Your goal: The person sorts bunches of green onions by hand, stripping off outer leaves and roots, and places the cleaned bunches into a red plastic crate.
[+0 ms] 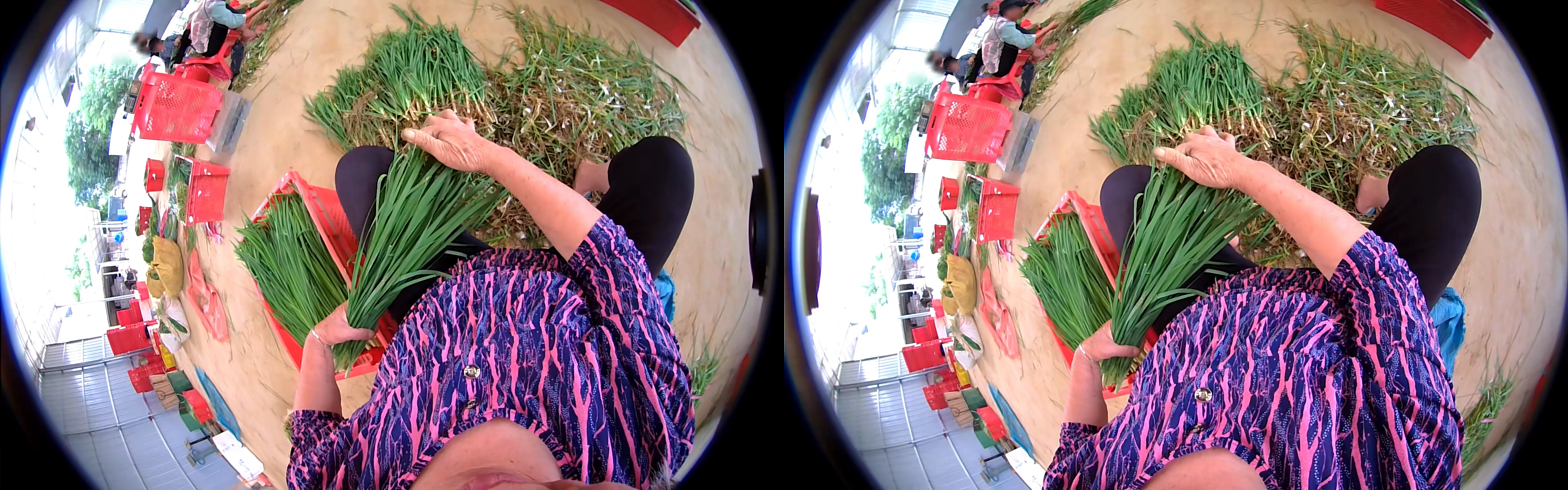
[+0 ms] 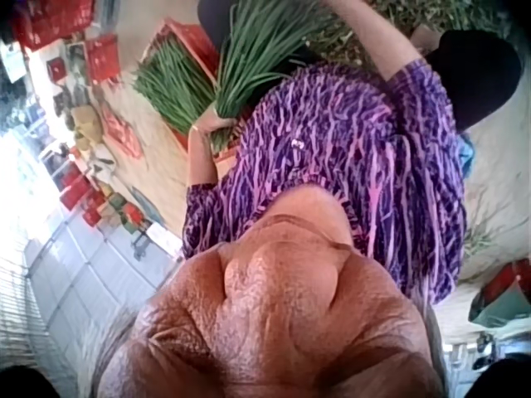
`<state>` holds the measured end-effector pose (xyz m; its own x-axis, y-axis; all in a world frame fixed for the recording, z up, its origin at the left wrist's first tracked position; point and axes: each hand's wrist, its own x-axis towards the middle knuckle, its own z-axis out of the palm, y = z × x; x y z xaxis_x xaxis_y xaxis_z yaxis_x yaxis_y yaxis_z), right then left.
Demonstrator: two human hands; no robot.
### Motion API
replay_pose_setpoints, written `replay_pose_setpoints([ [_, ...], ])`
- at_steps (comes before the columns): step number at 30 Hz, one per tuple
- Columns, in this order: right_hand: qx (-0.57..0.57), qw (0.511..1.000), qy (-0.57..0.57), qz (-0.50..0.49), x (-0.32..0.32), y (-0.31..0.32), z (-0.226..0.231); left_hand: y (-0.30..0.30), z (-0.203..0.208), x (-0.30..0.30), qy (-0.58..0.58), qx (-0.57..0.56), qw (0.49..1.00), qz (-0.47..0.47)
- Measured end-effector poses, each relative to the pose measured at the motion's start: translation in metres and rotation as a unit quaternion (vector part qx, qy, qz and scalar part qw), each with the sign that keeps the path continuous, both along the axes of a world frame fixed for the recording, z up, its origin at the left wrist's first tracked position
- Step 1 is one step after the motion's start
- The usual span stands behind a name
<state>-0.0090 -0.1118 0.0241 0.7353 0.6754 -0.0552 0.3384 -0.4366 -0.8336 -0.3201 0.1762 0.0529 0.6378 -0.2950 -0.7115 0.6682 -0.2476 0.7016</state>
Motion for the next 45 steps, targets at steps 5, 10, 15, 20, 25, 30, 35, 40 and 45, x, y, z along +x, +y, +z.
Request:
replay_pose_setpoints([
  [5,0.020,0.998,0.058,0.006,0.010,0.006,0.000,-0.009,0.010,0.005,-0.012,0.009,1.000,0.002],
  [10,-0.011,0.997,-0.070,0.008,-0.004,0.012,0.011,-0.002,0.004,0.001,0.009,0.010,1.000,-0.007],
  [15,0.003,0.965,-0.256,0.054,-0.004,0.009,0.000,0.000,-0.001,-0.001,-0.004,0.012,1.000,-0.008],
  [20,0.092,0.904,-0.416,0.033,-0.008,0.006,-0.003,-0.002,-0.003,-0.003,-0.031,0.021,0.999,-0.003],
  [25,0.116,0.896,-0.414,-0.111,-0.014,0.015,-0.026,-0.005,-0.001,0.003,-0.048,0.049,0.998,-0.001],
  [30,-0.017,0.927,-0.132,-0.350,0.051,-0.040,-0.056,-0.005,-0.001,0.002,-0.053,0.040,0.998,-0.018],
  [35,0.037,0.928,-0.260,-0.265,0.034,-0.041,0.007,-0.010,0.006,0.000,-0.012,0.055,0.998,0.009],
  [40,0.013,0.974,-0.213,-0.080,-0.004,-0.018,0.020,-0.010,0.004,0.003,-0.055,0.056,0.997,-0.020],
  [45,0.075,0.974,-0.178,-0.117,-0.005,-0.023,-0.004,-0.009,-0.001,0.000,-0.054,0.056,0.997,-0.018],
])
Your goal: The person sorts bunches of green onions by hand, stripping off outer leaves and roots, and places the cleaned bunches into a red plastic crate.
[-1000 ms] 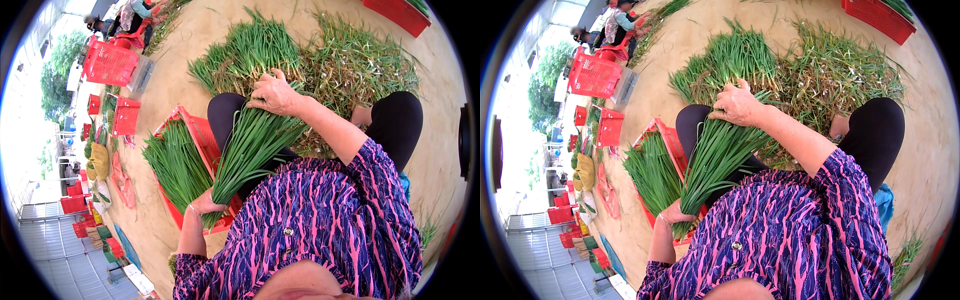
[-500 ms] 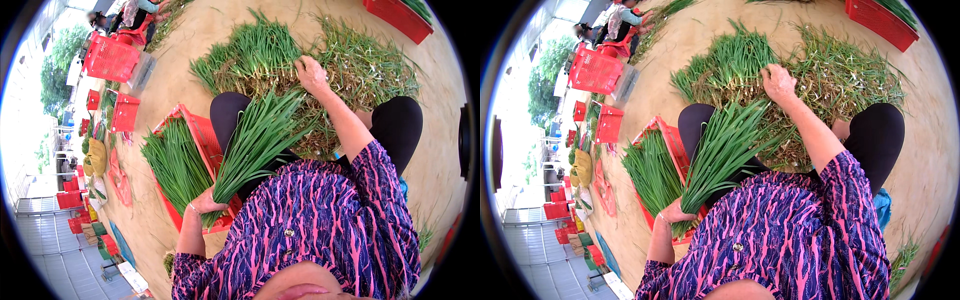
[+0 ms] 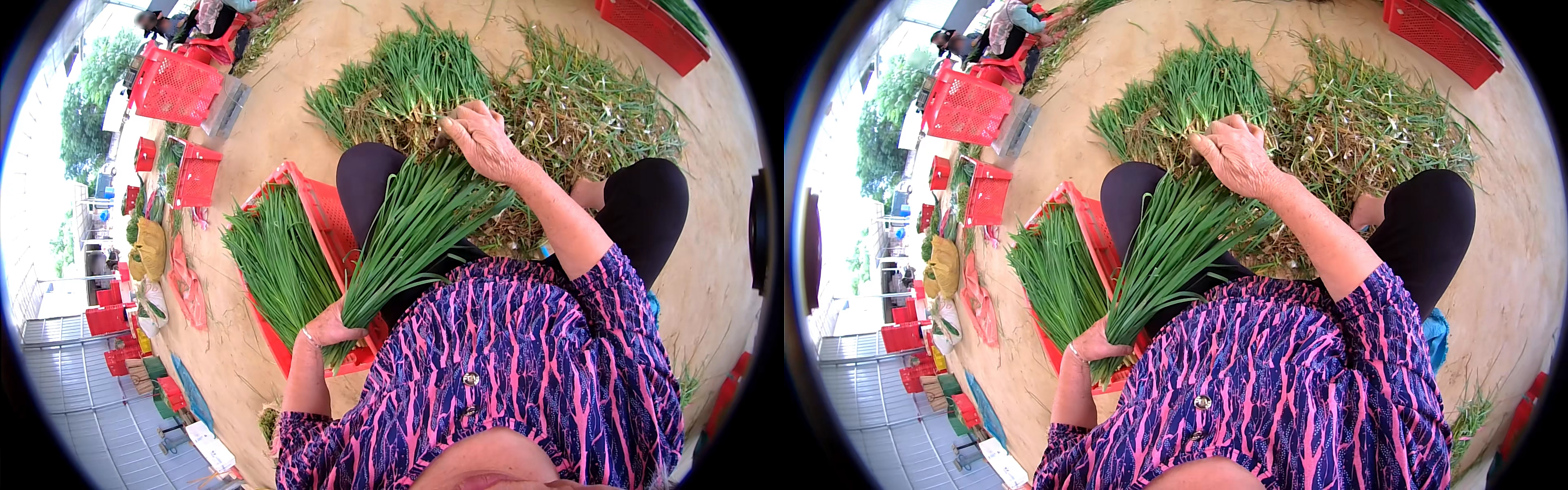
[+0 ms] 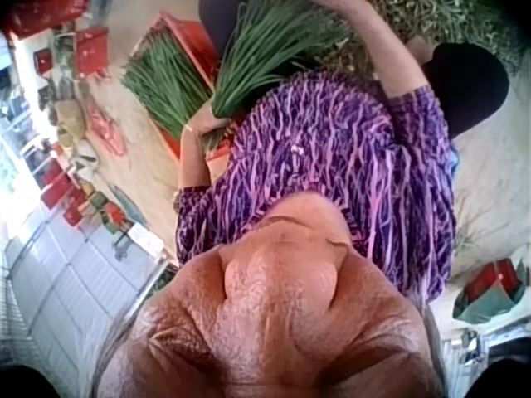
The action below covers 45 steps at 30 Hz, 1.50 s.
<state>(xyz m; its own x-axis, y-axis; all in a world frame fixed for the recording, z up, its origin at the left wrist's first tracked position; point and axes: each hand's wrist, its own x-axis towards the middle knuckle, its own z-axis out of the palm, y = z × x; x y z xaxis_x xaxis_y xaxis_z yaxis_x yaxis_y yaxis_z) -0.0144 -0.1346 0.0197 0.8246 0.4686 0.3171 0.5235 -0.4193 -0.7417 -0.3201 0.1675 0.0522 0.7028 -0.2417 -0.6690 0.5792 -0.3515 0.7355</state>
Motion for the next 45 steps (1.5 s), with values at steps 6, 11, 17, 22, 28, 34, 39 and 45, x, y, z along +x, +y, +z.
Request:
replay_pose_setpoints([
  [6,-0.008,1.000,0.015,0.026,-0.010,0.002,0.004,-0.004,0.003,0.001,0.000,-0.006,1.000,0.012],
  [11,0.006,0.998,0.019,0.060,-0.012,-0.002,0.005,-0.004,0.004,0.000,0.012,-0.004,1.000,0.019],
  [17,0.041,0.997,-0.055,0.020,-0.018,0.008,-0.006,-0.008,0.006,0.000,0.000,-0.015,0.999,0.032],
  [22,0.040,0.989,-0.069,-0.127,0.006,0.003,-0.010,-0.006,0.006,-0.001,0.045,-0.008,0.998,0.049],
  [28,0.109,0.981,-0.069,-0.147,0.005,-0.028,0.028,-0.005,0.001,-0.004,0.000,-0.010,0.998,0.054],
  [34,-0.047,0.994,-0.091,0.047,-0.047,-0.017,0.021,-0.004,-0.002,-0.005,-0.009,-0.021,0.997,0.071],
  [39,-0.066,0.994,-0.008,0.093,-0.053,-0.010,-0.002,-0.001,-0.002,-0.004,-0.009,-0.007,0.999,0.050],
  [45,-0.032,0.991,0.035,0.125,-0.056,-0.007,-0.002,-0.003,0.002,0.001,-0.018,0.015,0.999,0.025],
])
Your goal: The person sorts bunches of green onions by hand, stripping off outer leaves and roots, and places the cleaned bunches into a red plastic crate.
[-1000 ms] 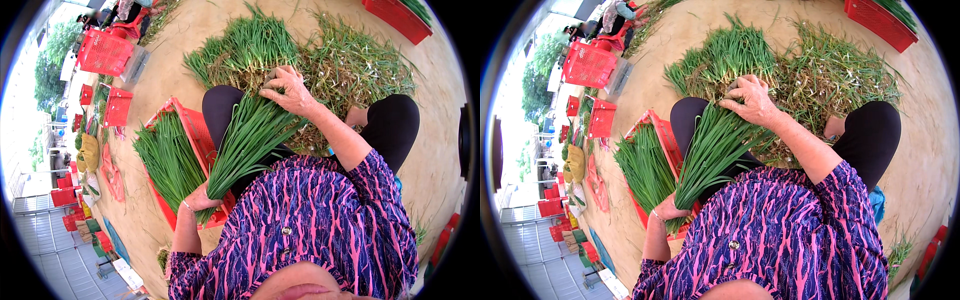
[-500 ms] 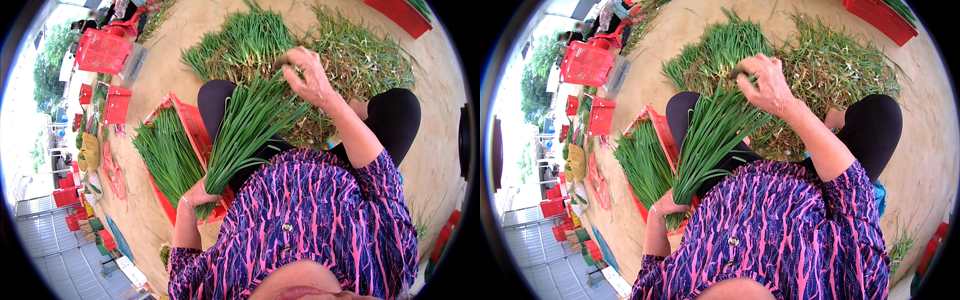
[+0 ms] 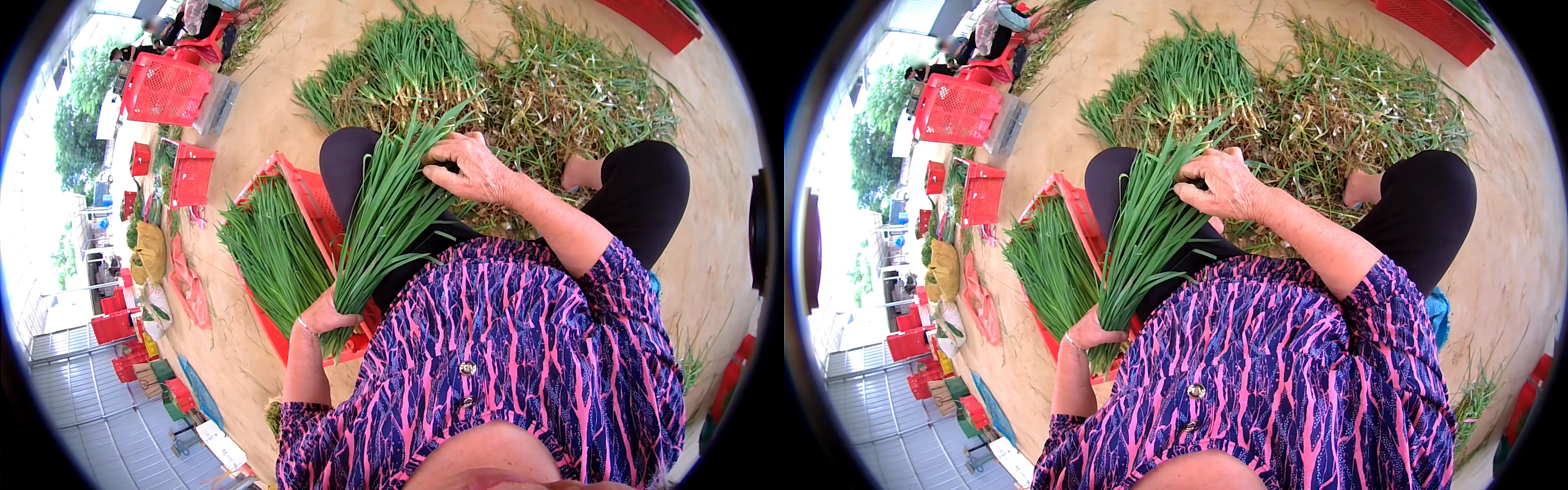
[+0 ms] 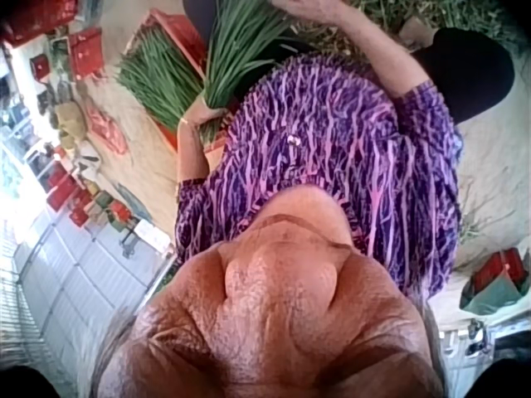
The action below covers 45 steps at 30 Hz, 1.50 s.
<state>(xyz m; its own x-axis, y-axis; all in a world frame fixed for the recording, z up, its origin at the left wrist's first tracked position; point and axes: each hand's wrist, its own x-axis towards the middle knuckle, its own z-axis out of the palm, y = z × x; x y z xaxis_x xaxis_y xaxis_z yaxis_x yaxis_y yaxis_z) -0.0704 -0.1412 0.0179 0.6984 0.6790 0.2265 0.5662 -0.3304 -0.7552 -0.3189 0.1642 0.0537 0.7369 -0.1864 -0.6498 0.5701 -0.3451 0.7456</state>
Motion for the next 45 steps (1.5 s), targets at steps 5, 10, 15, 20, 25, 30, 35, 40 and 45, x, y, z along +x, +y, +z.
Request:
replay_pose_setpoints([
  [5,0.040,0.998,-0.033,-0.019,-0.001,0.005,0.001,-0.003,0.001,0.000,-0.003,-0.005,1.000,0.007],
  [10,0.153,0.962,0.138,-0.179,0.017,-0.003,-0.007,-0.002,-0.002,-0.003,-0.013,-0.012,1.000,0.013],
  [15,0.141,0.951,-0.111,-0.254,0.027,-0.011,0.017,0.003,-0.006,-0.005,0.019,-0.042,0.999,0.025],
  [20,0.061,0.976,-0.191,-0.082,0.006,0.007,0.021,0.002,-0.004,-0.003,0.014,-0.031,0.999,0.018],
  [25,0.035,0.992,-0.118,-0.038,0.001,0.019,0.011,0.000,-0.001,-0.003,0.026,-0.022,0.999,0.022],
  [30,0.042,0.993,-0.107,-0.025,0.004,0.027,0.004,0.003,-0.003,-0.004,0.022,-0.024,0.999,0.015],
  [35,0.021,0.998,-0.064,-0.009,0.002,0.028,0.009,0.002,-0.003,-0.003,0.022,-0.017,1.000,0.006],
  [40,0.018,0.998,-0.052,0.020,0.001,0.033,0.010,0.003,-0.003,-0.003,0.031,-0.022,0.999,0.010],
  [45,0.000,0.999,-0.040,0.006,0.000,0.036,0.011,0.001,-0.001,-0.004,0.049,-0.036,0.997,0.040],
])
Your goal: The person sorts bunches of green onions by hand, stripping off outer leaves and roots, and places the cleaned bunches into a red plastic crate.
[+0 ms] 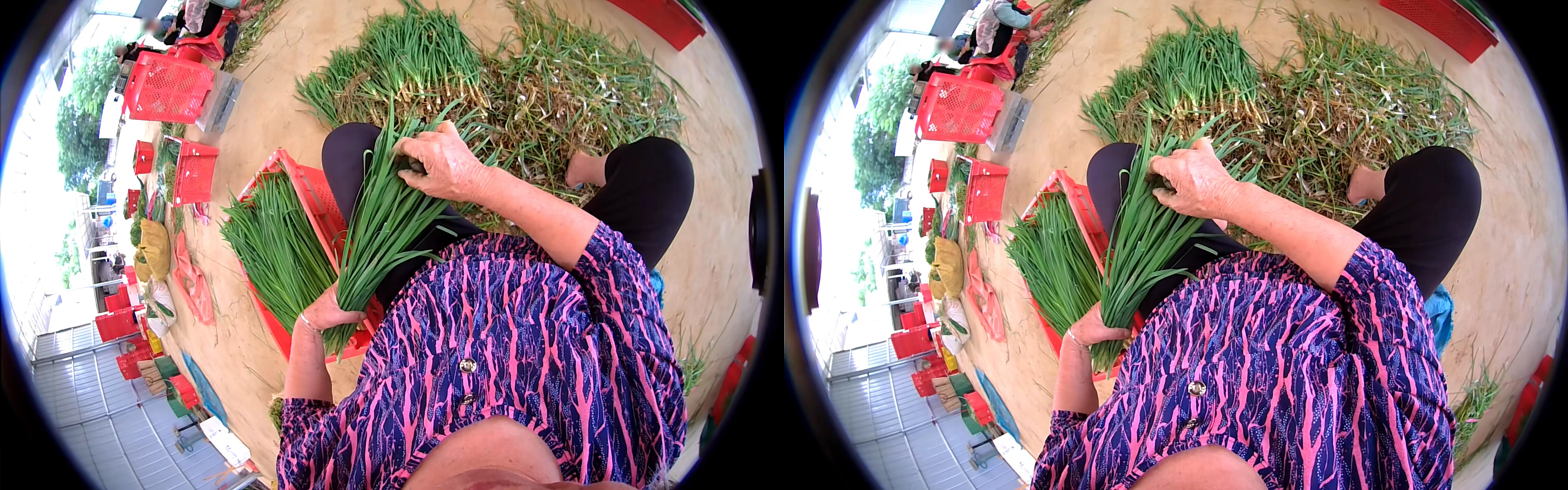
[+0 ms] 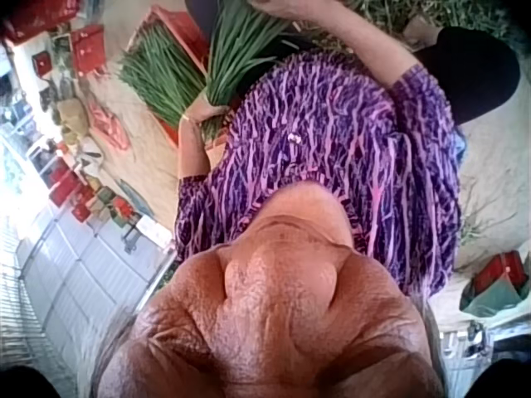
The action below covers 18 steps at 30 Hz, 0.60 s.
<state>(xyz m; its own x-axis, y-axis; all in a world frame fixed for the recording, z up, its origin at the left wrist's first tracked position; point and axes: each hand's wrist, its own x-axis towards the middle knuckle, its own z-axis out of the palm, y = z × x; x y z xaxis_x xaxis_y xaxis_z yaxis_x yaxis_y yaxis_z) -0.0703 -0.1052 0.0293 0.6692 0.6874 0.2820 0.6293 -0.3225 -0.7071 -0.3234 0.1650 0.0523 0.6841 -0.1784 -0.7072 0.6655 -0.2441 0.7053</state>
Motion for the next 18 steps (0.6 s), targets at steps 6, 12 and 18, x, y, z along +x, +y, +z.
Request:
replay_pose_setpoints([
  [6,-0.006,1.000,0.003,0.027,0.001,0.000,-0.002,-0.001,0.000,0.001,-0.021,0.014,1.000,-0.015],
  [12,-0.026,0.999,-0.040,-0.026,-0.001,0.006,-0.008,-0.003,0.001,0.003,-0.018,0.020,0.999,-0.020],
  [18,-0.075,0.969,-0.072,-0.226,0.042,-0.027,0.003,0.003,-0.006,-0.007,-0.002,-0.017,1.000,-0.001],
])
